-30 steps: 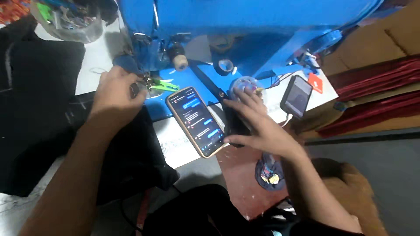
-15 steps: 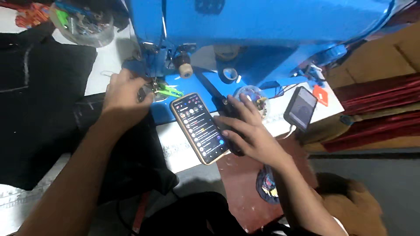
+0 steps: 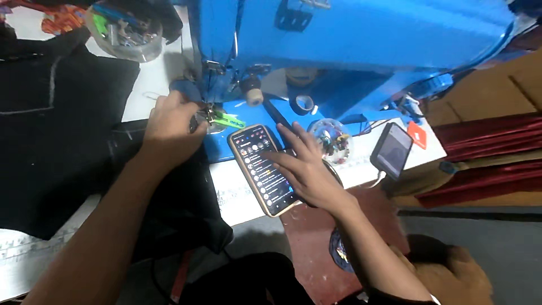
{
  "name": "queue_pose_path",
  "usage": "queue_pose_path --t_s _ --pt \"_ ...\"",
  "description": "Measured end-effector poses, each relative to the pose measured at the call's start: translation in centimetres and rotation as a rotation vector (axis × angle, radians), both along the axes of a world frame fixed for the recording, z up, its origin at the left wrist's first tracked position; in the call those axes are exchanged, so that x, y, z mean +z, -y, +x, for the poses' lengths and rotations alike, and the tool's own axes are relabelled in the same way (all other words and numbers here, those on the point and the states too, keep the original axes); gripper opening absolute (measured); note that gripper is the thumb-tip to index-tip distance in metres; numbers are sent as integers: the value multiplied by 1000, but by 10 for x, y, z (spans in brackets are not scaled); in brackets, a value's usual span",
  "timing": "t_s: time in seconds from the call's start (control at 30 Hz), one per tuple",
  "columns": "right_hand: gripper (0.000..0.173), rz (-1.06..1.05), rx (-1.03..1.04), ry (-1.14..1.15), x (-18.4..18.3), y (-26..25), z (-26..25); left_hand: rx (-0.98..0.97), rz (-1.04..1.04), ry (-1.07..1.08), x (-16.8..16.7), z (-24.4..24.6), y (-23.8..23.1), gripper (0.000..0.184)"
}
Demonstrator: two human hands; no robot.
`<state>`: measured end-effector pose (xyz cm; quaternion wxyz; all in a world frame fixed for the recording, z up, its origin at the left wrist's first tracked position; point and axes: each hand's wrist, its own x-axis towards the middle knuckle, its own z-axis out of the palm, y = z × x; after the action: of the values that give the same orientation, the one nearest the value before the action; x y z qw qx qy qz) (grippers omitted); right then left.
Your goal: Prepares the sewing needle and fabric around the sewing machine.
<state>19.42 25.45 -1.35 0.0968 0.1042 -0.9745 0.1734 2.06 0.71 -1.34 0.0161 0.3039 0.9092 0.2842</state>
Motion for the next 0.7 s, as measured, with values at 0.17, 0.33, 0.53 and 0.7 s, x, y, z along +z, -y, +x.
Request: queue_pose_path --t_s 0.17,0.33,0.53,0.7 --pt "37 -19 -53 23 13 -1 -20 -8 15 21 3 -1 1 25" --pt "31 -31 -37 -25 24 7 -69 2 24 29 -1 -5 2 25" --pt "30 26 44 188 34 29 -124 -4 35 29 0 -6 2 26" --pt "29 -80 46 344 35 34 -140 -8 -1 46 3 -9 3 23"
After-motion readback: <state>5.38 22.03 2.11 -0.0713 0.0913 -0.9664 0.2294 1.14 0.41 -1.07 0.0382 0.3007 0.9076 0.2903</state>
